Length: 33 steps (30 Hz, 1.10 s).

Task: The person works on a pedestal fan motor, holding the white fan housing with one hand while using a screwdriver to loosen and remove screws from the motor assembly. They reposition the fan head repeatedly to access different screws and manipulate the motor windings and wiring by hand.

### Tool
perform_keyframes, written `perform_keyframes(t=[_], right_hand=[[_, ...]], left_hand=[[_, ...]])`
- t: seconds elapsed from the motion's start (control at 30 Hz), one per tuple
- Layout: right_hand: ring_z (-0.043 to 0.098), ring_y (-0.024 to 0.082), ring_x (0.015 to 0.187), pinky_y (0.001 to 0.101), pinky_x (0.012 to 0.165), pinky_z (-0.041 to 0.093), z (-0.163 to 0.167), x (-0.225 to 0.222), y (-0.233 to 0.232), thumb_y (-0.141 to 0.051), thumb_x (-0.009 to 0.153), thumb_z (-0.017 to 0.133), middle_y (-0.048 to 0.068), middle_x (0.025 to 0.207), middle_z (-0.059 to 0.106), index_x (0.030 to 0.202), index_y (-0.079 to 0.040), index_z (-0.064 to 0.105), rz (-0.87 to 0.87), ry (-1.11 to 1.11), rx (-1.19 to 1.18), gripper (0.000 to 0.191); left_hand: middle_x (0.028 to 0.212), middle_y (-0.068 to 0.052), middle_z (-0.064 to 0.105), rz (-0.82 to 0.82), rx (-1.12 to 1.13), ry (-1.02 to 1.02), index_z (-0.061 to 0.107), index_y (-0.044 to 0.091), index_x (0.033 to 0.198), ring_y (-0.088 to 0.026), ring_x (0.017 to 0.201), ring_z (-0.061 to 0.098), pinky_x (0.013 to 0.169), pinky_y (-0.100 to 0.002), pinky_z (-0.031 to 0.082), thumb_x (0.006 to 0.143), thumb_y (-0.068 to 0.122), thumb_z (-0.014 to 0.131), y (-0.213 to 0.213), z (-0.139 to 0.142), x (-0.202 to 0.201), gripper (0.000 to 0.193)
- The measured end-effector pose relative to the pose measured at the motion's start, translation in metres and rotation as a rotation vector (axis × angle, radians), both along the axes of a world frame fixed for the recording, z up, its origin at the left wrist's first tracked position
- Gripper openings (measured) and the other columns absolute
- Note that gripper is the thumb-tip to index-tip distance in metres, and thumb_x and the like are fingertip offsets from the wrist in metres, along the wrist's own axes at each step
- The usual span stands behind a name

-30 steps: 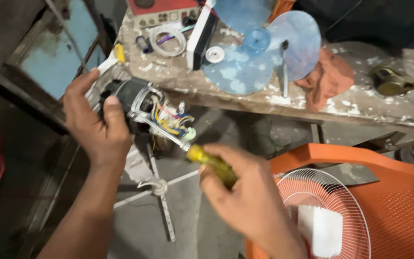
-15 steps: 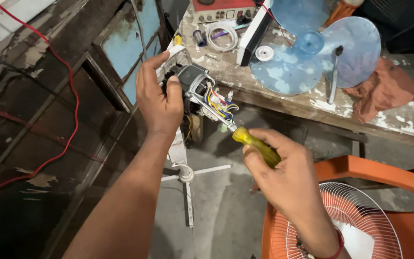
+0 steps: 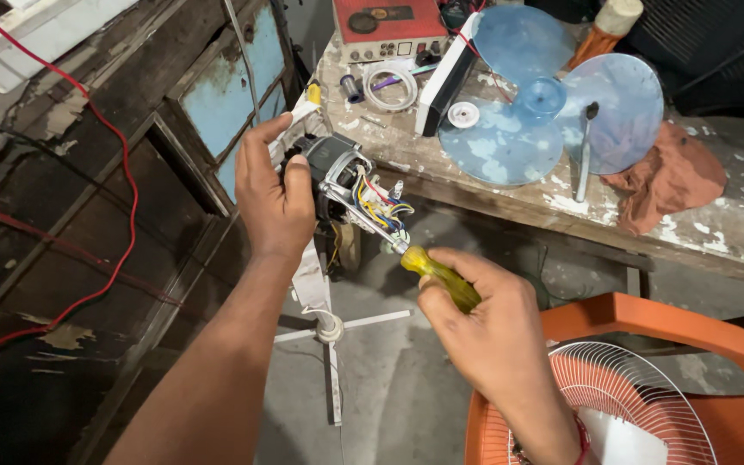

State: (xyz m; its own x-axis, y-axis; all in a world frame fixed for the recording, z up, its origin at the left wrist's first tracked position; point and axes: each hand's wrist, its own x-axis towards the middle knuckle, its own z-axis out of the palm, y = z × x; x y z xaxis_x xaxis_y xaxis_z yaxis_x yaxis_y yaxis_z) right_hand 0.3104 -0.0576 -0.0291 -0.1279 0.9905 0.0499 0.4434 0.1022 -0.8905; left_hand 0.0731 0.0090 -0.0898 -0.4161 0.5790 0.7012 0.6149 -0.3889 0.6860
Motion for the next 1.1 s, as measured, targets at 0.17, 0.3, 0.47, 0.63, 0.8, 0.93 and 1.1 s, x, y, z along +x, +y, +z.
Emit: perform_keyframes(t=[0.17, 0.3, 0.47, 0.63, 0.8, 0.93, 1.1], right_hand=[[0.057, 0.004, 0.062, 0.0240, 0.054, 0.048, 0.000, 0.000, 0.002, -0.016, 0.082, 0.071, 0.002, 0.072, 0.072, 0.112, -0.001, 0.076, -0.004, -0.015, 0.010, 0.034], [0.058, 0.007, 0.062, 0.0262, 0.056, 0.050, 0.002, 0.000, 0.001, -0.016, 0.081, 0.071, 0.006, 0.071, 0.071, 0.112, -0.002, 0.076, -0.001, -0.038, 0.036, 0.034], [0.071, 0.016, 0.066, 0.0284, 0.063, 0.055, 0.008, -0.002, 0.000, -0.014, 0.079, 0.071, 0.012, 0.086, 0.074, 0.110, -0.002, 0.075, 0.050, -0.103, 0.270, 0.034], [0.069, 0.021, 0.064, 0.0300, 0.060, 0.055, 0.014, -0.001, -0.005, -0.012, 0.077, 0.074, 0.011, 0.085, 0.071, 0.112, -0.004, 0.075, 0.072, -0.156, 0.343, 0.036], [0.069, 0.022, 0.068, 0.0311, 0.062, 0.055, 0.015, 0.000, -0.007, -0.011, 0.079, 0.078, 0.010, 0.093, 0.070, 0.116, -0.004, 0.073, 0.094, -0.175, 0.508, 0.038], [0.072, 0.022, 0.074, 0.0309, 0.066, 0.057, 0.013, -0.001, -0.010, -0.009, 0.080, 0.078, 0.010, 0.097, 0.069, 0.118, -0.005, 0.072, 0.147, -0.093, 0.555, 0.038], [0.071, 0.025, 0.075, 0.0339, 0.067, 0.056, 0.007, -0.006, -0.016, -0.008, 0.078, 0.079, 0.012, 0.096, 0.068, 0.118, -0.003, 0.072, 0.107, -0.144, 0.565, 0.041]], left_hand=[[0.126, -0.019, 0.064, 0.010, 0.007, 0.020, 0.058, 0.000, 0.129, -0.036, 0.121, 0.062, 0.109, -0.043, 0.047, 0.093, 0.002, 0.054, 0.000, 0.002, 0.000, 0.037], [0.125, -0.019, 0.064, 0.012, -0.015, 0.000, 0.058, 0.001, 0.129, -0.036, 0.119, 0.062, 0.108, -0.043, 0.047, 0.092, 0.002, 0.054, -0.001, 0.004, 0.001, 0.038], [0.125, -0.019, 0.064, 0.019, -0.016, 0.007, 0.057, 0.001, 0.129, -0.036, 0.120, 0.062, 0.108, -0.043, 0.047, 0.092, 0.002, 0.054, 0.000, 0.005, 0.001, 0.037], [0.126, -0.019, 0.064, 0.030, -0.023, 0.030, 0.057, 0.002, 0.131, -0.036, 0.120, 0.062, 0.108, -0.043, 0.047, 0.092, 0.002, 0.054, 0.000, 0.003, 0.000, 0.040], [0.127, -0.019, 0.064, 0.021, -0.007, 0.027, 0.057, 0.002, 0.132, -0.036, 0.121, 0.062, 0.108, -0.043, 0.047, 0.093, 0.002, 0.054, 0.001, 0.001, 0.001, 0.038], [0.124, -0.019, 0.064, 0.005, -0.043, -0.027, 0.058, 0.002, 0.130, -0.034, 0.116, 0.064, 0.105, -0.041, 0.048, 0.091, 0.001, 0.053, 0.002, 0.001, 0.000, 0.040], [0.126, -0.019, 0.064, 0.019, -0.018, 0.009, 0.058, 0.001, 0.131, -0.035, 0.118, 0.063, 0.107, -0.042, 0.047, 0.092, 0.000, 0.053, 0.002, 0.002, 0.003, 0.039]])
